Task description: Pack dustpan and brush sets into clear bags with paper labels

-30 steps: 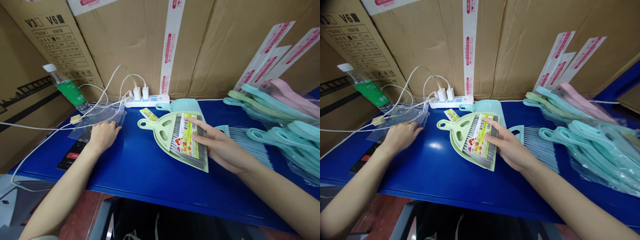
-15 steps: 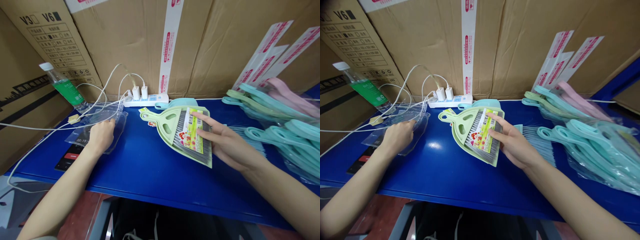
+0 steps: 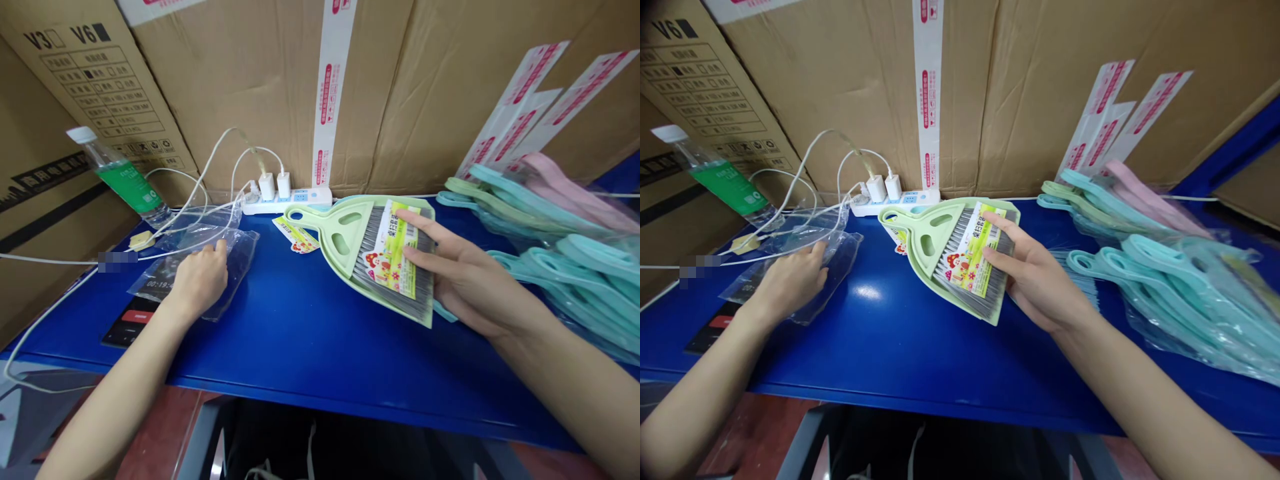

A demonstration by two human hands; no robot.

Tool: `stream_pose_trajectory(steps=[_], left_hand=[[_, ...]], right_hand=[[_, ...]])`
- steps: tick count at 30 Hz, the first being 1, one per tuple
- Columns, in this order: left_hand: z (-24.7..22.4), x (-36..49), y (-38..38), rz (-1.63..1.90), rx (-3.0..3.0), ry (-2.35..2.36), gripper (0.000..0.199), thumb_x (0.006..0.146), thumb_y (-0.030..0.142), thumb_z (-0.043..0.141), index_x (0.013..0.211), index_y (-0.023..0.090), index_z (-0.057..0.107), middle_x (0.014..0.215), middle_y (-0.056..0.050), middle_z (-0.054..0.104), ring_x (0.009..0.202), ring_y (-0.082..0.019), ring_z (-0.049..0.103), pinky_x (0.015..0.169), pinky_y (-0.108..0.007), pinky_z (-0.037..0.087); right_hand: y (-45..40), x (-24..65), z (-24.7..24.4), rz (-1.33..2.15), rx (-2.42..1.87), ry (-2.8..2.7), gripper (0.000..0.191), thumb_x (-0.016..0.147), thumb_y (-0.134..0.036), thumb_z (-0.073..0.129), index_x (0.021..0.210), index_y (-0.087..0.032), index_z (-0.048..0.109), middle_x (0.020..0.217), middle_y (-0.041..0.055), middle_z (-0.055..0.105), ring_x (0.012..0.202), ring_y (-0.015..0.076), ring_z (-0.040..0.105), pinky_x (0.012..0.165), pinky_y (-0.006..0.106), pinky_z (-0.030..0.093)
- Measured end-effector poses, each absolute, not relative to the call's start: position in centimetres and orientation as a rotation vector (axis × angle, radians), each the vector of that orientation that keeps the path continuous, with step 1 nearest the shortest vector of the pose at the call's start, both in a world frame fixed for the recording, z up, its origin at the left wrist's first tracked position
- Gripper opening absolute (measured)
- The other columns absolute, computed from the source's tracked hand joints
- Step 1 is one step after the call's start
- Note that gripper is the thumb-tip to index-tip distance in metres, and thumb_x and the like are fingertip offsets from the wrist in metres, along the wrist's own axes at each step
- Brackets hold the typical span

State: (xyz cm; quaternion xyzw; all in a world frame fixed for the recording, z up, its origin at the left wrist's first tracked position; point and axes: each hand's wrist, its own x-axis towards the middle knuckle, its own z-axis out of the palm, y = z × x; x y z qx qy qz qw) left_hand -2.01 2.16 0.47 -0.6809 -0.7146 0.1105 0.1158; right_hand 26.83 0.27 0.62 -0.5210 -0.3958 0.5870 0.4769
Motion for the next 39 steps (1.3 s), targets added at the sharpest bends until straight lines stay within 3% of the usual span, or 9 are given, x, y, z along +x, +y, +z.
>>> stream_pose_trajectory(steps=[6,10,15,20,25,39], left_hand=[[-0.1,-2.7,2.6,0.221,-2.145,-2.059,0.050,0.080,0.007,0.040,0.129,0.010,0.050,0.106,-0.015,0.071,0.091,-0.029,0.072,0.078,-0.037,0.056],[-0.8,-3.2,2.6,-0.137,-2.484,-1.997,0.046,0.079,0.013,0.044,0.125,0.015,0.050,0.100,-0.009,0.072,0.067,-0.019,0.069,0.066,-0.032,0.055],[-1.1,-2.9,2.5,-0.497,-2.743,-1.904,0.034,0.082,0.020,0.049,0.116,0.018,0.053,0.099,-0.007,0.072,0.064,-0.014,0.065,0.061,-0.028,0.054],[-1.1,-2.5,2.5,-0.667,-2.798,-1.893,0.028,0.086,0.022,0.048,0.114,0.019,0.051,0.089,-0.004,0.072,0.063,-0.013,0.065,0.062,-0.028,0.054],[-1.5,-2.3,2.5,-0.827,-2.784,-1.862,0.028,0.087,0.019,0.043,0.114,0.020,0.046,0.089,-0.003,0.071,0.075,-0.015,0.068,0.068,-0.029,0.056],[-1.8,-1.2,2.4,-1.473,-2.777,-1.854,0.029,0.084,0.021,0.050,0.113,0.021,0.043,0.088,-0.003,0.057,0.076,-0.015,0.059,0.049,-0.020,0.050]], right_hand=[[0.4,27.0,0.6,1.427,-1.265,-0.986,0.077,0.083,-0.024,0.062,0.152,-0.030,0.030,0.135,0.0058,0.063,0.113,0.0244,0.065,0.097,0.038,0.055],[0.4,26.8,0.7,1.400,-1.294,-1.035,0.079,0.081,-0.025,0.063,0.153,-0.030,0.030,0.134,0.0063,0.063,0.111,0.0247,0.066,0.095,0.038,0.056],[0.2,26.7,1.2,1.427,-1.310,-1.020,0.068,0.084,-0.021,0.059,0.148,-0.026,0.037,0.128,0.0063,0.067,0.107,0.0221,0.067,0.095,0.034,0.056],[0.2,27.7,0.1,1.425,-1.248,-1.280,0.069,0.082,-0.032,0.065,0.146,-0.027,0.041,0.126,0.0066,0.068,0.108,0.0256,0.068,0.091,0.039,0.059],[0.2,28.1,-0.9,1.439,-1.203,-1.484,0.073,0.080,-0.047,0.069,0.146,-0.028,0.044,0.124,0.0071,0.069,0.104,0.0282,0.069,0.088,0.045,0.060],[0.2,26.9,-2.2,1.612,-1.173,-1.410,0.072,0.085,-0.037,0.066,0.150,-0.026,0.037,0.130,0.0093,0.065,0.111,0.0271,0.066,0.097,0.045,0.055]])
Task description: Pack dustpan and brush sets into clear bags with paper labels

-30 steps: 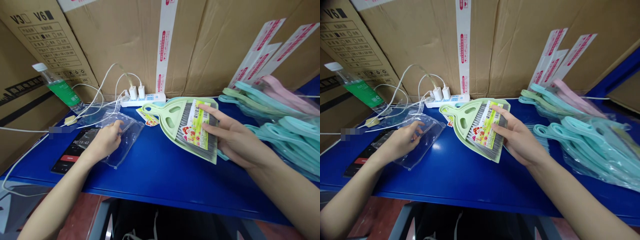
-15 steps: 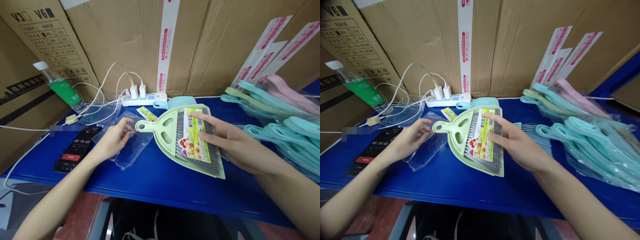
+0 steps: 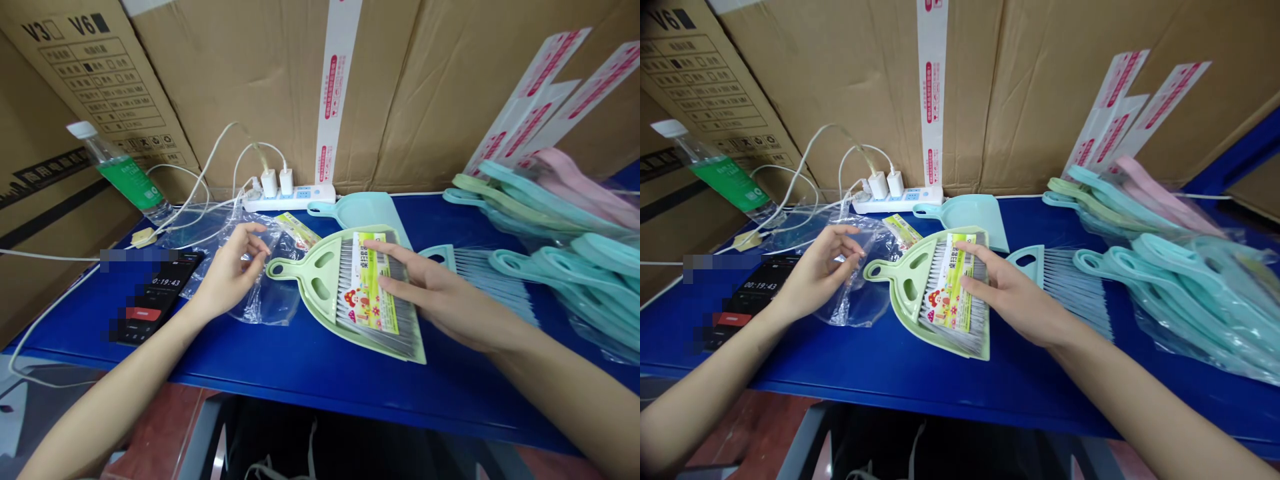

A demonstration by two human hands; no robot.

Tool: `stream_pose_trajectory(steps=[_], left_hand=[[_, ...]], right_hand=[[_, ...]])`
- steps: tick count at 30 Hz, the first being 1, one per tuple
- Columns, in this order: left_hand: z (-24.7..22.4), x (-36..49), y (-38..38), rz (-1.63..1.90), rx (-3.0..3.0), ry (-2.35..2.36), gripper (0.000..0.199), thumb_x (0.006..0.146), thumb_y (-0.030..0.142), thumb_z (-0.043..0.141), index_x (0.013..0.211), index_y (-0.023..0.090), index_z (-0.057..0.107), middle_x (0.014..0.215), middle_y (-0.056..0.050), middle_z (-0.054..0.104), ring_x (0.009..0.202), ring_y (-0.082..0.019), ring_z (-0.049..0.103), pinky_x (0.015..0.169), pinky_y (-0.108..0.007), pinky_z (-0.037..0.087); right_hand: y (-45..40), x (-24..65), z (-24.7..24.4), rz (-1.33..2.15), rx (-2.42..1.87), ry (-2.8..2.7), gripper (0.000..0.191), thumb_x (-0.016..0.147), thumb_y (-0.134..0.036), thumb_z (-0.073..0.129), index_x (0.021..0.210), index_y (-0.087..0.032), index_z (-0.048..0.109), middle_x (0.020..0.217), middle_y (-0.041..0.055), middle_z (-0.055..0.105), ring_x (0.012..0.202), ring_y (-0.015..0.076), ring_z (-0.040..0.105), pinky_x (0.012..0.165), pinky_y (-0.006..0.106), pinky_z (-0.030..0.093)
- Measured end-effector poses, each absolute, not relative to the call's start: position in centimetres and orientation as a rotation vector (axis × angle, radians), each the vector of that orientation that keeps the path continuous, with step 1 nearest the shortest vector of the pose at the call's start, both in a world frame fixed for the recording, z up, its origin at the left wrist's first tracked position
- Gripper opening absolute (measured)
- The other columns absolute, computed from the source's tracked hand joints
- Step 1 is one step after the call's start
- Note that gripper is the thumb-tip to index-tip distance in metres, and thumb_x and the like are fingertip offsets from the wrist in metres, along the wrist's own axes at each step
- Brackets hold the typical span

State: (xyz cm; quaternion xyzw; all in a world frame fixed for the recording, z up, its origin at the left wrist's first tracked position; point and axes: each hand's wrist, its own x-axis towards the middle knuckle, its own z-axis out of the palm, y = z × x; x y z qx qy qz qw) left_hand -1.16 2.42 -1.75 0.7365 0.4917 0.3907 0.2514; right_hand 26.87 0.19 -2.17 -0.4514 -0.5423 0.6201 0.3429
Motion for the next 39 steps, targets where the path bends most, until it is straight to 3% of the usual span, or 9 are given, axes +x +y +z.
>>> stream_pose_trajectory(steps=[5,10,15,18,22,28,32,35,39], left_hand=[[-2.0,-0.3,2.2,1.030,1.838,1.080,0.030,0.084,0.022,0.054,0.113,0.022,0.043,0.088,-0.001,0.057,0.069,-0.012,0.060,0.059,-0.025,0.058],[-1.9,-0.5,2.0,0.974,1.912,0.952,0.031,0.089,0.024,0.054,0.118,0.019,0.046,0.098,-0.006,0.067,0.082,-0.015,0.066,0.074,-0.029,0.059],[-0.8,-2.2,2.5,0.987,2.357,1.468,0.028,0.092,0.023,0.042,0.117,0.015,0.053,0.100,-0.011,0.068,0.091,-0.021,0.067,0.087,-0.038,0.056],[-0.2,-2.8,2.8,0.479,2.467,2.145,0.032,0.091,0.017,0.036,0.112,0.008,0.057,0.103,-0.020,0.068,0.101,-0.033,0.066,0.089,-0.049,0.053],[0.1,-2.9,2.7,-0.205,2.210,2.416,0.034,0.091,0.014,0.031,0.105,0.005,0.061,0.086,-0.024,0.070,0.085,-0.042,0.071,0.071,-0.050,0.054],[0.0,-3.1,2.7,0.007,2.261,2.071,0.039,0.089,0.012,0.030,0.121,0.010,0.053,0.069,-0.009,0.069,0.068,-0.026,0.071,0.067,-0.036,0.053],[-0.6,-3.2,2.7,0.280,2.207,1.758,0.040,0.092,0.019,0.025,0.127,0.013,0.044,0.080,-0.004,0.070,0.056,-0.015,0.067,0.060,-0.027,0.053],[-0.9,-3.3,2.8,0.385,2.184,1.734,0.032,0.090,0.020,0.028,0.115,0.016,0.047,0.077,-0.001,0.069,0.053,-0.013,0.065,0.056,-0.025,0.050],[-0.5,-3.6,2.8,0.248,2.134,1.759,0.018,0.087,0.023,0.035,0.082,0.020,0.052,0.060,0.003,0.064,0.049,-0.012,0.061,0.051,-0.022,0.046]], right_hand=[[0.2,26.4,-2.8,1.676,-1.158,-1.368,0.071,0.087,-0.034,0.063,0.151,-0.025,0.033,0.133,0.0102,0.063,0.112,0.0261,0.065,0.098,0.046,0.054],[0.4,26.6,-3.2,1.618,-1.113,-1.447,0.071,0.087,-0.039,0.062,0.151,-0.029,0.032,0.138,0.0095,0.059,0.114,0.0275,0.064,0.098,0.049,0.054],[0.5,26.7,-2.9,1.544,-1.104,-1.446,0.073,0.086,-0.041,0.063,0.151,-0.030,0.031,0.140,0.0083,0.058,0.119,0.0288,0.061,0.101,0.050,0.052],[0.5,26.8,-2.9,1.540,-1.121,-1.444,0.074,0.087,-0.040,0.061,0.152,-0.031,0.029,0.141,0.0084,0.057,0.119,0.0295,0.061,0.098,0.051,0.054],[0.5,26.9,-3.0,1.525,-1.152,-1.466,0.072,0.087,-0.039,0.060,0.152,-0.031,0.029,0.143,0.0091,0.055,0.118,0.0294,0.061,0.096,0.050,0.056],[0.4,26.9,-2.9,1.572,-1.138,-1.530,0.072,0.088,-0.042,0.059,0.152,-0.030,0.029,0.139,0.0095,0.058,0.114,0.0283,0.064,0.095,0.049,0.056],[0.3,26.8,-2.8,1.620,-1.145,-1.534,0.078,0.085,-0.046,0.063,0.151,-0.025,0.029,0.138,0.0118,0.059,0.112,0.0289,0.065,0.094,0.048,0.056],[0.4,26.9,-2.6,1.565,-1.163,-1.564,0.082,0.084,-0.049,0.064,0.153,-0.026,0.027,0.137,0.0114,0.060,0.111,0.0293,0.065,0.093,0.047,0.057],[0.3,27.3,-2.3,1.474,-1.174,-1.575,0.087,0.082,-0.055,0.064,0.154,-0.026,0.025,0.135,0.0108,0.061,0.109,0.0291,0.065,0.092,0.046,0.057]])
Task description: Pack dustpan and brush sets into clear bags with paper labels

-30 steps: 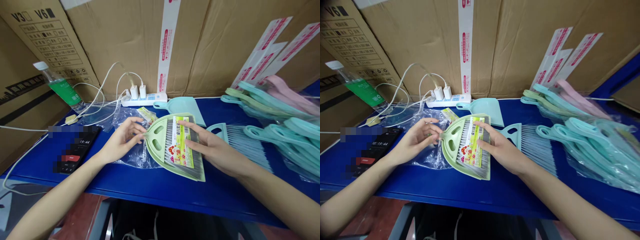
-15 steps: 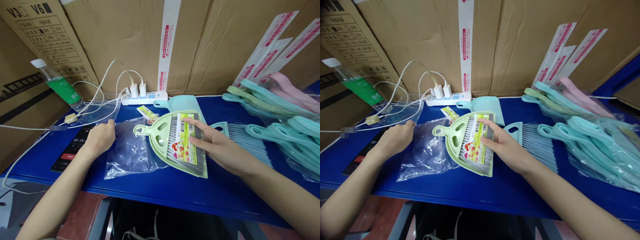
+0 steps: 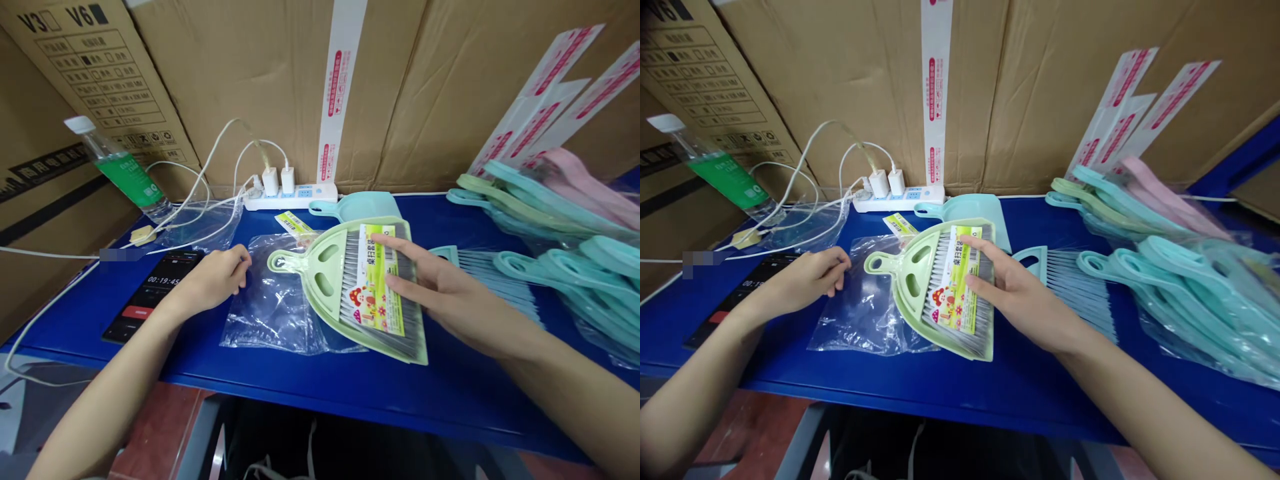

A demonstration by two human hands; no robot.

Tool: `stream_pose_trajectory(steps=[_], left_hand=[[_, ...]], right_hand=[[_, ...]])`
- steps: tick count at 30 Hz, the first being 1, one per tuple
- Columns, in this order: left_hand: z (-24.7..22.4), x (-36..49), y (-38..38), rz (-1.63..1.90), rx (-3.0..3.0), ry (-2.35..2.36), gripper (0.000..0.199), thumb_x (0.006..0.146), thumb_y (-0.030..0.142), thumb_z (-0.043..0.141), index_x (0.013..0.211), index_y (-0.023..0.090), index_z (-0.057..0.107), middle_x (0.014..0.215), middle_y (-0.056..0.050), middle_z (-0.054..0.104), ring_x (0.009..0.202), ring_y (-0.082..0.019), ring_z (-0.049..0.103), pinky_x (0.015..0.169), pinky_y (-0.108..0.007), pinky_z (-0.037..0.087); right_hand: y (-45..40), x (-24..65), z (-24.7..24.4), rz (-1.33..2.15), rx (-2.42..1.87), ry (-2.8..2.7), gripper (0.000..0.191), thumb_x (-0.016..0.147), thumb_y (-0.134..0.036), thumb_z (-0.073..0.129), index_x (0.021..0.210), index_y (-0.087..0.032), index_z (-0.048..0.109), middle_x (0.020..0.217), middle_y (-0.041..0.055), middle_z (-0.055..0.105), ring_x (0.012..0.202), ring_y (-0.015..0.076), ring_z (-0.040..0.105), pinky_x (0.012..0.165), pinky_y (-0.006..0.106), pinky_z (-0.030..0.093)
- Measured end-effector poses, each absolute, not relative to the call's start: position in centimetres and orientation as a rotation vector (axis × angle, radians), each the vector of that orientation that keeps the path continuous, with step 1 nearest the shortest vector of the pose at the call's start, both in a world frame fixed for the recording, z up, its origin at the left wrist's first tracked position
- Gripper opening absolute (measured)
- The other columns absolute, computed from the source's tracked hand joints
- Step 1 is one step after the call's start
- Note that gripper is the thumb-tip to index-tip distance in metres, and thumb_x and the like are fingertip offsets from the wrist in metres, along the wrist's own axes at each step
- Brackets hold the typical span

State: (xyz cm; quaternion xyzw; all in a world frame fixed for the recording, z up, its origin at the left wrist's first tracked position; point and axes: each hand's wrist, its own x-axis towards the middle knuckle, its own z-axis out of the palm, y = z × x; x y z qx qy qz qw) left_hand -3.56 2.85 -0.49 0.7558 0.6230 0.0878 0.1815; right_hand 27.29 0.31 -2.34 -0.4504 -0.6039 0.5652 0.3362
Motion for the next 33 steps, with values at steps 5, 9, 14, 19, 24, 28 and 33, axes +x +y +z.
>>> stream_pose_trajectory(steps=[5,9,14,19,24,28,33], left_hand=[[-0.1,-3.4,2.7,0.255,2.068,1.578,0.025,0.087,0.027,0.037,0.071,0.020,0.055,0.061,0.003,0.065,0.048,-0.010,0.061,0.050,-0.020,0.047],[-0.3,-3.4,2.7,0.481,2.002,1.514,0.013,0.086,0.030,0.042,0.082,0.021,0.051,0.073,0.000,0.070,0.049,-0.010,0.061,0.051,-0.022,0.051],[-0.4,-3.4,2.7,0.656,1.874,1.473,0.014,0.079,0.031,0.051,0.085,0.023,0.041,0.087,-0.003,0.073,0.056,-0.012,0.068,0.054,-0.024,0.056],[-0.7,-2.9,2.8,0.677,1.792,1.511,0.020,0.072,0.028,0.059,0.082,0.023,0.041,0.087,-0.005,0.074,0.056,-0.014,0.070,0.052,-0.024,0.057],[-1.4,-2.8,3.1,0.669,1.898,1.529,0.021,0.074,0.031,0.062,0.078,0.023,0.043,0.075,-0.001,0.072,0.054,-0.013,0.067,0.048,-0.021,0.053],[-1.5,-2.8,3.2,0.632,2.018,1.560,0.019,0.073,0.026,0.061,0.077,0.023,0.042,0.067,0.002,0.068,0.052,-0.011,0.064,0.049,-0.020,0.050],[-1.2,-2.7,2.9,0.637,2.048,1.617,0.021,0.072,0.024,0.060,0.078,0.023,0.040,0.065,0.004,0.065,0.050,-0.010,0.061,0.048,-0.020,0.047]], right_hand=[[0.1,27.8,-2.3,1.441,-1.209,-1.598,0.086,0.083,-0.060,0.062,0.154,-0.026,0.028,0.125,0.0114,0.066,0.104,0.0296,0.066,0.086,0.047,0.059],[0.1,27.8,-2.0,1.449,-1.219,-1.678,0.089,0.082,-0.063,0.061,0.155,-0.023,0.027,0.120,0.0118,0.068,0.096,0.0280,0.068,0.087,0.048,0.059],[0.2,27.4,-2.1,1.580,-1.149,-1.650,0.085,0.084,-0.059,0.062,0.152,-0.023,0.028,0.130,0.0130,0.063,0.103,0.0274,0.068,0.090,0.046,0.058],[0.3,27.0,-3.0,1.633,-1.122,-1.542,0.076,0.086,-0.050,0.062,0.150,-0.026,0.030,0.141,0.0136,0.055,0.114,0.0281,0.063,0.097,0.048,0.055],[0.3,26.8,-3.3,1.672,-1.121,-1.533,0.073,0.088,-0.044,0.059,0.151,-0.028,0.027,0.140,0.0123,0.056,0.115,0.0286,0.063,0.099,0.051,0.053],[0.3,26.6,-3.0,1.711,-1.123,-1.502,0.074,0.088,-0.044,0.060,0.151,-0.025,0.027,0.141,0.0132,0.055,0.117,0.0285,0.062,0.102,0.049,0.051],[0.3,26.4,-2.9,1.705,-1.135,-1.503,0.073,0.087,-0.046,0.060,0.151,-0.028,0.030,0.144,0.0108,0.054,0.125,0.0289,0.057,0.106,0.050,0.047]])
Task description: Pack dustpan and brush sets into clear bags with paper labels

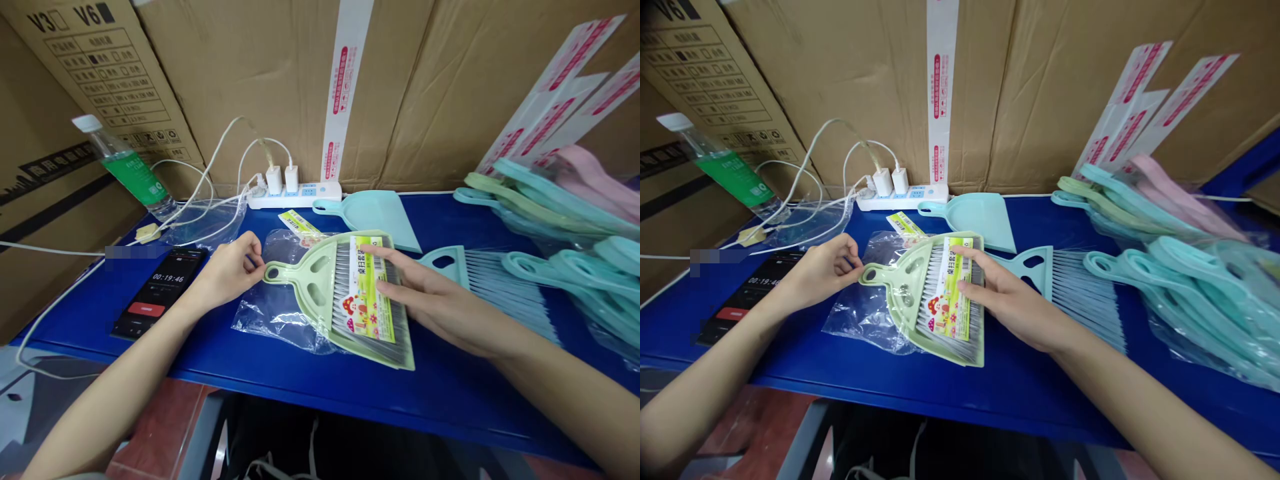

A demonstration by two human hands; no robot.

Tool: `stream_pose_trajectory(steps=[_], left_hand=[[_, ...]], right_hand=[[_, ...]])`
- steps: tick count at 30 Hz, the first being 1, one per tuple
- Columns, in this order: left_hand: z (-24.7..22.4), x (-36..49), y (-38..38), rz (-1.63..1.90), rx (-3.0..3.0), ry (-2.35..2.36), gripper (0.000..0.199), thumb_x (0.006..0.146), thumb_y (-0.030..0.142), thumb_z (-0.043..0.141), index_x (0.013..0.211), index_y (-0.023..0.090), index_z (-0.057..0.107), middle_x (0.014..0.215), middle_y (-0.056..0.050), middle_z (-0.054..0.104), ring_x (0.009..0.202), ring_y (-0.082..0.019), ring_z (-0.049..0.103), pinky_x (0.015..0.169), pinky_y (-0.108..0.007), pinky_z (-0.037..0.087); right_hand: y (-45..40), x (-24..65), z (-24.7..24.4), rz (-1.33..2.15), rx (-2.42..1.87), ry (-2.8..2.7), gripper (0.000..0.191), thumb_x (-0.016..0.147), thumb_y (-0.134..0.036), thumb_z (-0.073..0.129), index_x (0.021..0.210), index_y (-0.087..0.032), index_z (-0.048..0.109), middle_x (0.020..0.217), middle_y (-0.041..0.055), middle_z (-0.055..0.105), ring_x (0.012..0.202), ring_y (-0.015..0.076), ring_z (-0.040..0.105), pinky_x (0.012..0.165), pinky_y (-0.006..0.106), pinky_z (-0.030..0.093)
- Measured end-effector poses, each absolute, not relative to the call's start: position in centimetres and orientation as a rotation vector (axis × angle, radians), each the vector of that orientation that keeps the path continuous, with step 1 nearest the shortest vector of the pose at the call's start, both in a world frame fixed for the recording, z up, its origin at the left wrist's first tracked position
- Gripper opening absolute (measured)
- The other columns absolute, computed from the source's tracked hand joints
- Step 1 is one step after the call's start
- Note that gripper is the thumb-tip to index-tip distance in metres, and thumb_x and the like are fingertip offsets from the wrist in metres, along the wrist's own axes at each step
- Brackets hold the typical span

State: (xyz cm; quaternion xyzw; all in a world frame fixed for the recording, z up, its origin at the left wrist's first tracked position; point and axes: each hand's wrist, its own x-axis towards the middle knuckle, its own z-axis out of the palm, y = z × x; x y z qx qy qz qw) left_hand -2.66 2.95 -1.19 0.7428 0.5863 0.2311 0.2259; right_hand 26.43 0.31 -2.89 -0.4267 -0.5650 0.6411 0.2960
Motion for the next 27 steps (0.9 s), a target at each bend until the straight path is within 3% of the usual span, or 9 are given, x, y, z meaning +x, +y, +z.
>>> stream_pose_trajectory(steps=[9,15,24,27], left_hand=[[-0.7,-3.3,2.9,0.647,2.106,1.722,0.019,0.070,0.022,0.056,0.079,0.024,0.039,0.066,0.005,0.058,0.050,-0.010,0.060,0.048,-0.019,0.042],[-0.2,-3.5,3.0,0.549,2.173,1.843,0.017,0.069,0.019,0.052,0.078,0.024,0.038,0.068,0.004,0.061,0.055,-0.012,0.063,0.050,-0.021,0.042],[0.2,-3.9,3.0,0.392,2.302,2.082,0.015,0.075,0.013,0.050,0.082,0.024,0.042,0.075,0.000,0.067,0.054,-0.014,0.061,0.055,-0.025,0.043],[0.1,-4.0,3.0,0.347,2.359,2.115,0.015,0.076,0.013,0.050,0.085,0.024,0.044,0.078,-0.001,0.068,0.054,-0.015,0.060,0.056,-0.026,0.043]], right_hand=[[0.6,26.8,-3.6,1.601,-1.213,-1.575,0.074,0.086,-0.051,0.060,0.151,-0.029,0.035,0.149,0.0126,0.047,0.135,0.0297,0.047,0.111,0.049,0.040],[0.6,27.0,-3.8,1.547,-1.196,-1.625,0.059,0.089,-0.046,0.057,0.145,-0.032,0.045,0.145,0.0105,0.052,0.130,0.0286,0.052,0.112,0.053,0.037],[0.6,27.0,-3.8,1.559,-1.218,-1.564,0.058,0.083,-0.047,0.066,0.137,-0.030,0.054,0.151,0.0094,0.046,0.129,0.0307,0.054,0.112,0.051,0.039],[0.6,27.1,-3.7,1.565,-1.204,-1.599,0.057,0.086,-0.047,0.063,0.138,-0.029,0.054,0.144,0.0092,0.055,0.129,0.0319,0.053,0.111,0.053,0.039]])
